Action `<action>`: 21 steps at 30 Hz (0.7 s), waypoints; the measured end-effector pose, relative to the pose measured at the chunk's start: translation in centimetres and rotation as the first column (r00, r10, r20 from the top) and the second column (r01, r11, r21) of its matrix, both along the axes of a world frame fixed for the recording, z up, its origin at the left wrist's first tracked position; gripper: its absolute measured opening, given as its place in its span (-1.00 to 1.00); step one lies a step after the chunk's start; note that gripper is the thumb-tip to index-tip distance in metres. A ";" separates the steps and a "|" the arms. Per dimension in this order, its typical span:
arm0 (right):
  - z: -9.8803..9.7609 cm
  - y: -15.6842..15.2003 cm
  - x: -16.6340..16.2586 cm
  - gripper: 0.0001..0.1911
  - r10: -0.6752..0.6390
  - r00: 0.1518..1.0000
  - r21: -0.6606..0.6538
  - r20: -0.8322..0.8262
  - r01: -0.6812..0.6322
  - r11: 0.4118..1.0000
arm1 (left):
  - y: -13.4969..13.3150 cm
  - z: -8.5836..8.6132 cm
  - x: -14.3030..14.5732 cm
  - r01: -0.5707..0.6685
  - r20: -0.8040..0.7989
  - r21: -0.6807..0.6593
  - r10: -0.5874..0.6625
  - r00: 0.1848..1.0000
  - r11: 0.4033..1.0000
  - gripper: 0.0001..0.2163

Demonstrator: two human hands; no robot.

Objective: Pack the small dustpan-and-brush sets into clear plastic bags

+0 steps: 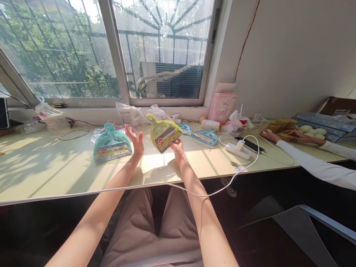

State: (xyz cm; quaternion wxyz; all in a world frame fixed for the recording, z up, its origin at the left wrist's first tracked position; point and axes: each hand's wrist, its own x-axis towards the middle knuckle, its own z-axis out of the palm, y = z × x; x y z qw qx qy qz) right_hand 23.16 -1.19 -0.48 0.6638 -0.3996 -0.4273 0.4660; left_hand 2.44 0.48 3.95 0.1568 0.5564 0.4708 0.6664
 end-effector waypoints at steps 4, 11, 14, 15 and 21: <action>0.7 -0.4 -0.6 -0.51 0.005 1.000 -0.050 0.005 -0.005 0.999 | 0.4 0.2 0.1 0.578 0.332 -0.279 -0.487 0.808 0.767 -0.25; 1.3 -0.4 -0.9 -0.52 -0.211 0.974 -0.009 0.081 0.213 0.977 | 0.8 -3.1 1.3 0.792 0.381 -0.335 -0.695 0.610 0.511 -0.27; 0.9 -0.1 -0.9 -0.51 -0.211 0.975 0.031 0.065 0.209 0.977 | 0.7 -3.1 0.9 0.789 0.325 -0.317 -0.721 0.611 0.526 -0.26; 0.7 0.0 -0.9 -0.51 -0.214 0.975 0.041 0.061 0.212 0.976 | 0.6 -3.0 0.8 0.781 0.302 -0.312 -0.723 0.621 0.541 -0.25; -0.7 1.0 -0.6 -0.50 -0.276 0.960 0.074 0.037 0.273 0.959 | -0.2 -3.1 1.2 0.761 0.237 -0.438 -0.755 0.611 0.479 -0.32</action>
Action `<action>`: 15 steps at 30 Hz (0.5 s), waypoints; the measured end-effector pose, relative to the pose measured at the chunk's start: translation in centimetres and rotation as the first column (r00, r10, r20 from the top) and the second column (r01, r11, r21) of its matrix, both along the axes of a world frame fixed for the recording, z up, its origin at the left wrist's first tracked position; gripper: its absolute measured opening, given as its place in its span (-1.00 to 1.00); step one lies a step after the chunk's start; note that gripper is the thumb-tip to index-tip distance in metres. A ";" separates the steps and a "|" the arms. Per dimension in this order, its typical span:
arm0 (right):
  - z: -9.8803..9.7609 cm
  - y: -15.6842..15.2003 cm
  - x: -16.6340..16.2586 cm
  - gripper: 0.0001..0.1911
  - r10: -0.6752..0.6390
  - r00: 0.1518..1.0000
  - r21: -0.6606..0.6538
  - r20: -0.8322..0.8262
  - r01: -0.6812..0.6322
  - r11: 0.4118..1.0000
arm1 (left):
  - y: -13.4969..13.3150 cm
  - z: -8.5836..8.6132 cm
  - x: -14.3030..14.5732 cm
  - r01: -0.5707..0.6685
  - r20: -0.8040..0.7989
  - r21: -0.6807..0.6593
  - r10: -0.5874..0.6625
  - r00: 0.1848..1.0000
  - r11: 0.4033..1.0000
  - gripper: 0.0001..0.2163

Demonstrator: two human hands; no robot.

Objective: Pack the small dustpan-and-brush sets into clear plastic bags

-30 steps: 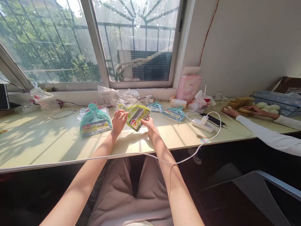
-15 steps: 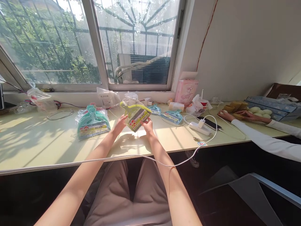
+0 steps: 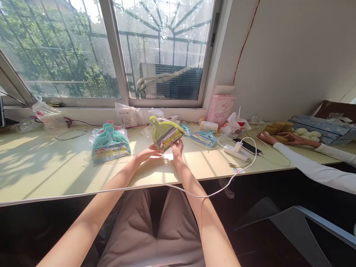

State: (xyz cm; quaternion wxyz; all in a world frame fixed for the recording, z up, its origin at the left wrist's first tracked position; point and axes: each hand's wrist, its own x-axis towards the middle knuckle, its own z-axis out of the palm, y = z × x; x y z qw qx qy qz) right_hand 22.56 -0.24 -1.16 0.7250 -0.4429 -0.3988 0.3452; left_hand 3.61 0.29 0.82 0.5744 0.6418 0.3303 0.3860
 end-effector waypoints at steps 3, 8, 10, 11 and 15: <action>-0.2 0.2 0.2 -0.47 0.016 1.000 0.009 0.008 -0.016 1.000 | 0.3 0.0 -0.1 0.018 0.040 -0.012 -0.018 0.999 1.000 -0.35; 0.2 0.0 0.1 -0.45 0.025 0.996 -0.007 0.086 -0.025 1.000 | 0.2 0.6 0.1 -0.062 0.185 0.002 0.061 0.981 0.998 -0.29; 0.5 -0.2 -0.1 -0.44 -0.003 0.994 -0.045 0.108 0.008 0.999 | -0.2 0.6 0.7 -0.139 0.157 0.001 0.137 0.978 0.990 -0.12; 0.6 -0.4 -0.2 -0.45 -0.020 0.993 -0.062 0.116 0.028 0.998 | -0.4 0.5 1.1 -0.168 0.138 0.004 0.166 0.976 0.986 0.01; 1.4 -1.2 -0.8 -0.50 -0.043 0.992 -0.066 0.117 0.051 0.997 | -0.8 0.0 2.5 -0.292 0.126 0.013 0.288 0.949 0.956 0.36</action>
